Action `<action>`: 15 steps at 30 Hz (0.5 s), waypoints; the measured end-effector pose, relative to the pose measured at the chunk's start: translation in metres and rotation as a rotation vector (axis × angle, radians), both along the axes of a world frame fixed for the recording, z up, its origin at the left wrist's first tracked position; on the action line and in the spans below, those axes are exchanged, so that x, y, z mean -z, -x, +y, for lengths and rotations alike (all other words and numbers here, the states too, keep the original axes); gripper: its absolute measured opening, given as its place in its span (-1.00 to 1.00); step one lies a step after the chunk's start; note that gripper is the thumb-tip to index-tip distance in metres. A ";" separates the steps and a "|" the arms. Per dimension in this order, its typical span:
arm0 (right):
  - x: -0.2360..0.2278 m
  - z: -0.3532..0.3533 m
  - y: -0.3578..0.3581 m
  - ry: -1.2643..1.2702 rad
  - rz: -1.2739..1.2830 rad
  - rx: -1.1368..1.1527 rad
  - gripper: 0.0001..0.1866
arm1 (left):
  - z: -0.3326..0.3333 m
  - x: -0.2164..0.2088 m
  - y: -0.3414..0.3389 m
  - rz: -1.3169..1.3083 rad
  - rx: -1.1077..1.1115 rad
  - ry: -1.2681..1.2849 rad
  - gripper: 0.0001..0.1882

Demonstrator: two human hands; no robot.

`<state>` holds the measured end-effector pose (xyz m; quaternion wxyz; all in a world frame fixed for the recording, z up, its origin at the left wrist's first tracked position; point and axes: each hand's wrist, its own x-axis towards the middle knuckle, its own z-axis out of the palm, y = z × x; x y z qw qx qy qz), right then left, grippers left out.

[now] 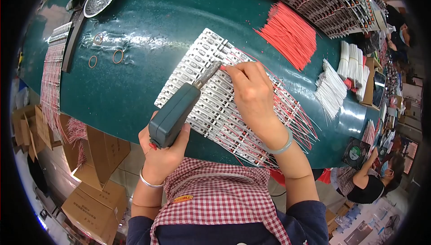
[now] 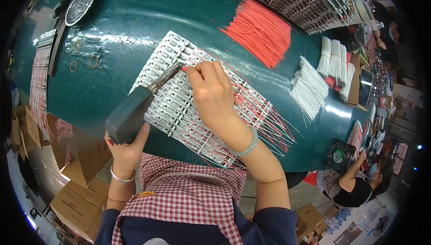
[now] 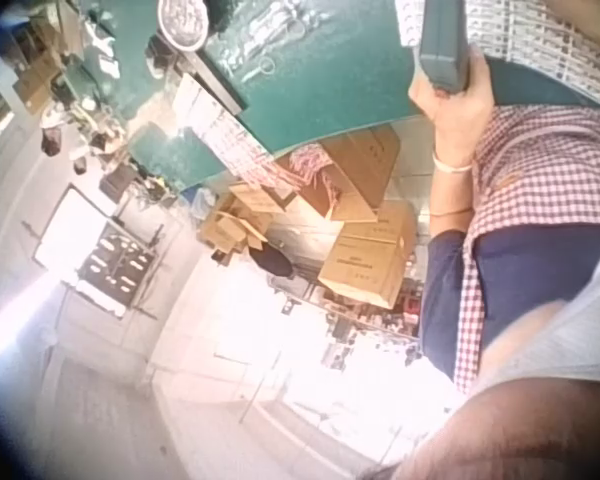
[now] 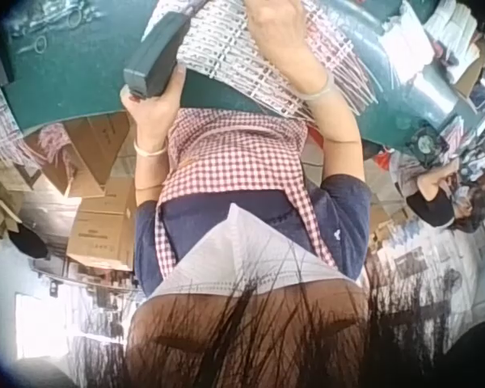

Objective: The person positions wires onto a circuit panel and solders them using a handheld soldering tool. They then move the finished panel onto a stack, place a new panel onto the table, and solder wires onto it.

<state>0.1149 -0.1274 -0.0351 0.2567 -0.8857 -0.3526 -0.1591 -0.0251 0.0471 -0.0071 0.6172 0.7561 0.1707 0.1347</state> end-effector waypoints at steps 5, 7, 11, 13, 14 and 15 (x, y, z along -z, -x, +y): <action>-0.002 0.001 0.000 0.014 0.006 -0.010 -0.75 | 0.002 -0.003 -0.002 -0.002 0.032 -0.056 -0.82; -0.002 0.001 0.001 0.016 0.014 0.001 -0.75 | 0.002 -0.004 -0.003 0.004 0.039 -0.063 -0.82; 0.000 0.000 0.002 0.019 0.009 0.008 -0.76 | -0.001 -0.006 -0.002 -0.003 0.024 -0.077 -0.83; -0.001 0.001 0.003 0.031 0.009 0.014 -0.77 | 0.000 -0.006 -0.001 -0.006 0.004 -0.066 -0.84; -0.001 0.001 0.003 0.031 0.008 0.014 -0.77 | 0.001 -0.005 0.000 -0.034 0.000 -0.123 -0.84; -0.001 0.002 0.002 0.028 0.006 0.015 -0.78 | 0.002 -0.005 0.001 -0.063 -0.005 -0.180 -0.85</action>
